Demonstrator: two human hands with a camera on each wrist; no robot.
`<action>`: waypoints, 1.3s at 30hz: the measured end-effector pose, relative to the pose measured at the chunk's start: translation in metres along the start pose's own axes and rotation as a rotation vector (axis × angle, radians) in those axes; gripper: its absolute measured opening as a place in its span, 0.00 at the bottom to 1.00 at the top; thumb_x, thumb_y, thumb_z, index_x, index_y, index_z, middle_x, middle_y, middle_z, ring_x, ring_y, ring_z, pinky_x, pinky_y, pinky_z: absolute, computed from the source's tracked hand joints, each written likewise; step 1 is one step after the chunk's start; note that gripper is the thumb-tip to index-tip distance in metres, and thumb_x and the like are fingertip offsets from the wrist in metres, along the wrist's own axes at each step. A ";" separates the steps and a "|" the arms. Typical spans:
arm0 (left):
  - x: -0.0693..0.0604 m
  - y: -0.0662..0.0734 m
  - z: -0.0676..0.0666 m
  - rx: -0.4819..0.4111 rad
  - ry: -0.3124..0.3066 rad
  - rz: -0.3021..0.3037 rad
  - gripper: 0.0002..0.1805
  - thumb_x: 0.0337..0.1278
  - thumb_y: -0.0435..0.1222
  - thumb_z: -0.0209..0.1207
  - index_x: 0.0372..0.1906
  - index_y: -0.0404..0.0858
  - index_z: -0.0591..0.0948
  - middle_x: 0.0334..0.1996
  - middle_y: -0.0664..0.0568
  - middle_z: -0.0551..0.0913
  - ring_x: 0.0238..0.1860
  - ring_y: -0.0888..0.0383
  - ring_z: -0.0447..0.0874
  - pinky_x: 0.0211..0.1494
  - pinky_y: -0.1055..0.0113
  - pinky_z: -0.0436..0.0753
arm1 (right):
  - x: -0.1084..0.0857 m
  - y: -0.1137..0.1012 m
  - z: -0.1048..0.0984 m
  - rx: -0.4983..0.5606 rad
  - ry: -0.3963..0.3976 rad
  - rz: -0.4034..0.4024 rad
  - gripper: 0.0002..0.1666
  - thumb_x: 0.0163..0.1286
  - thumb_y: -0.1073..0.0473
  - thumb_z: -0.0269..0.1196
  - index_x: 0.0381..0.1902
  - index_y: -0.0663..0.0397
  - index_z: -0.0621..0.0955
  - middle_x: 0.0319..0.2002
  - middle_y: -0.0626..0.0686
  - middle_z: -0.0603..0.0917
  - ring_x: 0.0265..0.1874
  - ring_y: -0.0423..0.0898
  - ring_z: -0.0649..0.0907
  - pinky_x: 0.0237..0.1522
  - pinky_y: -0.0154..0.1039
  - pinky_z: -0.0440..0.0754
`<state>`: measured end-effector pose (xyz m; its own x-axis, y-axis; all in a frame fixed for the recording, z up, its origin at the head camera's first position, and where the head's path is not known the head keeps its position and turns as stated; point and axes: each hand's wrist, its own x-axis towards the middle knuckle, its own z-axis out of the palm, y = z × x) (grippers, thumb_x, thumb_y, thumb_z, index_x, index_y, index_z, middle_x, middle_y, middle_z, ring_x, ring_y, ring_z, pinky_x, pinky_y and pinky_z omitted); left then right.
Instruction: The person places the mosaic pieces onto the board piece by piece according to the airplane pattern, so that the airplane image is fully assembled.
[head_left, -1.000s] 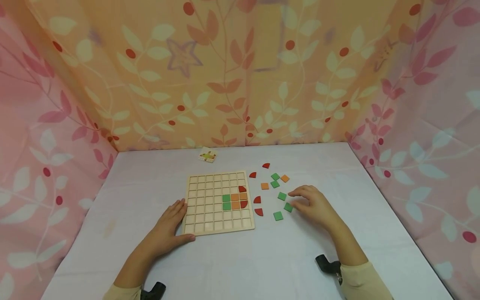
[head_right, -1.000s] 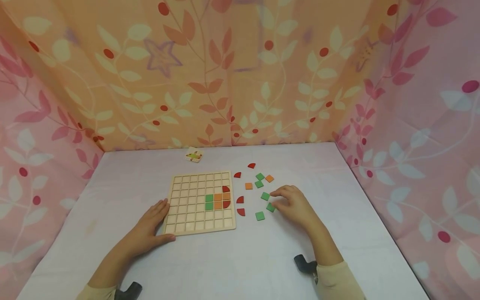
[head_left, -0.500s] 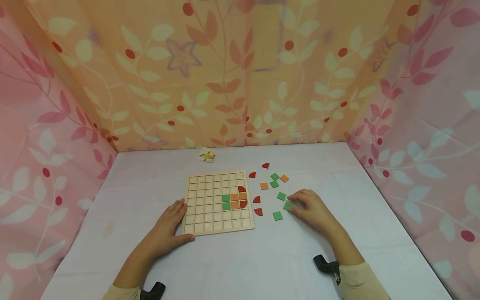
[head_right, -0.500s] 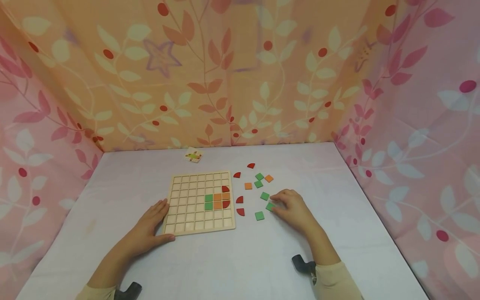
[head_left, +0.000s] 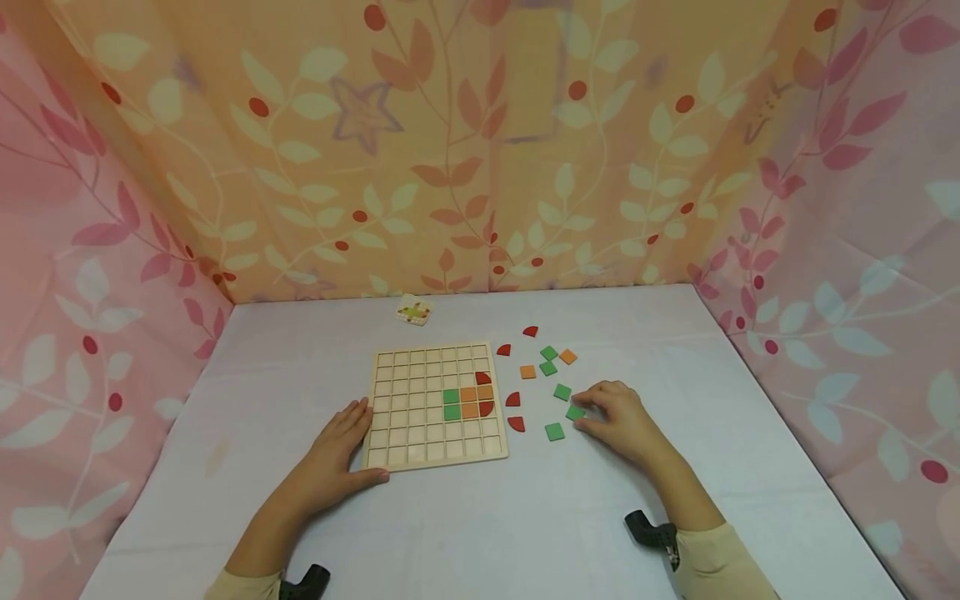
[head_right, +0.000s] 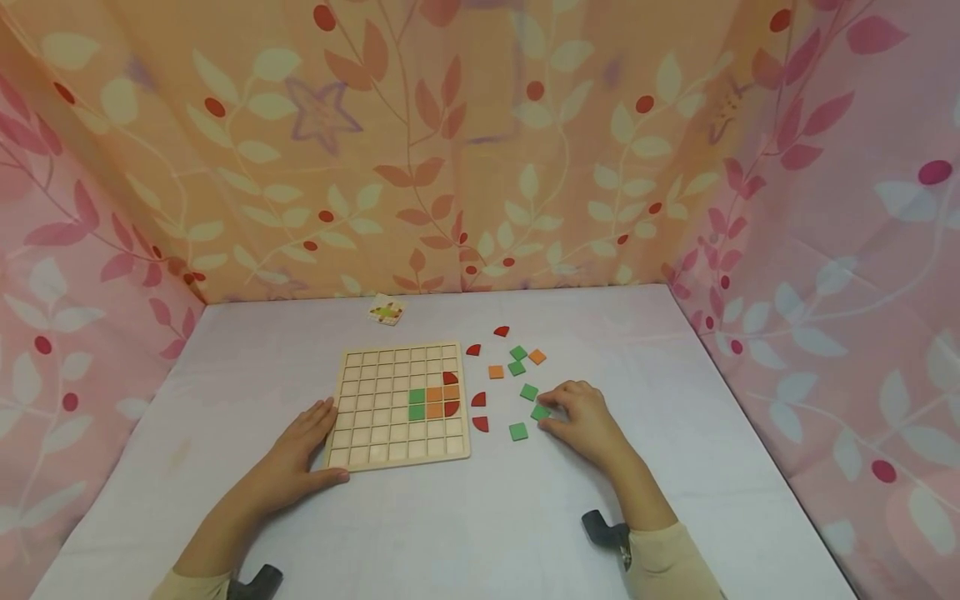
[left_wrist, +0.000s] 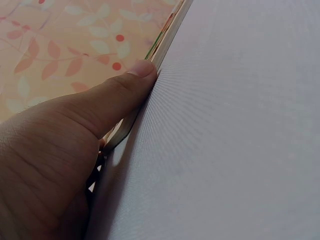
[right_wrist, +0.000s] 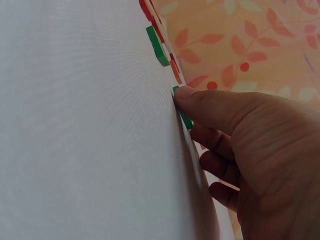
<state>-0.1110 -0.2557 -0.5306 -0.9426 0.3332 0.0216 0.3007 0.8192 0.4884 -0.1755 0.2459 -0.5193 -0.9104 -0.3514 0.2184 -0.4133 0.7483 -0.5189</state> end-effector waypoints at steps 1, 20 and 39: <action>0.000 0.000 0.000 -0.001 0.000 0.000 0.65 0.47 0.67 0.69 0.80 0.32 0.57 0.83 0.44 0.50 0.83 0.42 0.43 0.82 0.44 0.48 | 0.000 0.000 0.000 -0.007 -0.002 -0.004 0.22 0.58 0.53 0.78 0.51 0.47 0.88 0.44 0.45 0.86 0.50 0.48 0.78 0.57 0.50 0.69; 0.000 0.001 -0.001 0.005 -0.001 -0.004 0.65 0.46 0.66 0.70 0.80 0.32 0.57 0.83 0.43 0.50 0.83 0.41 0.44 0.82 0.43 0.49 | 0.000 -0.005 0.000 -0.034 -0.015 -0.016 0.19 0.60 0.55 0.77 0.50 0.46 0.89 0.43 0.43 0.86 0.49 0.47 0.79 0.56 0.51 0.69; 0.000 -0.002 0.001 0.007 0.011 0.010 0.65 0.46 0.69 0.68 0.80 0.32 0.57 0.83 0.44 0.50 0.83 0.43 0.43 0.83 0.47 0.46 | 0.004 -0.010 -0.007 0.041 -0.029 0.019 0.19 0.61 0.59 0.75 0.51 0.47 0.89 0.44 0.43 0.86 0.51 0.47 0.79 0.59 0.52 0.73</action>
<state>-0.1113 -0.2573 -0.5327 -0.9412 0.3359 0.0358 0.3106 0.8191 0.4823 -0.1749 0.2413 -0.5072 -0.9169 -0.3538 0.1845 -0.3942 0.7313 -0.5567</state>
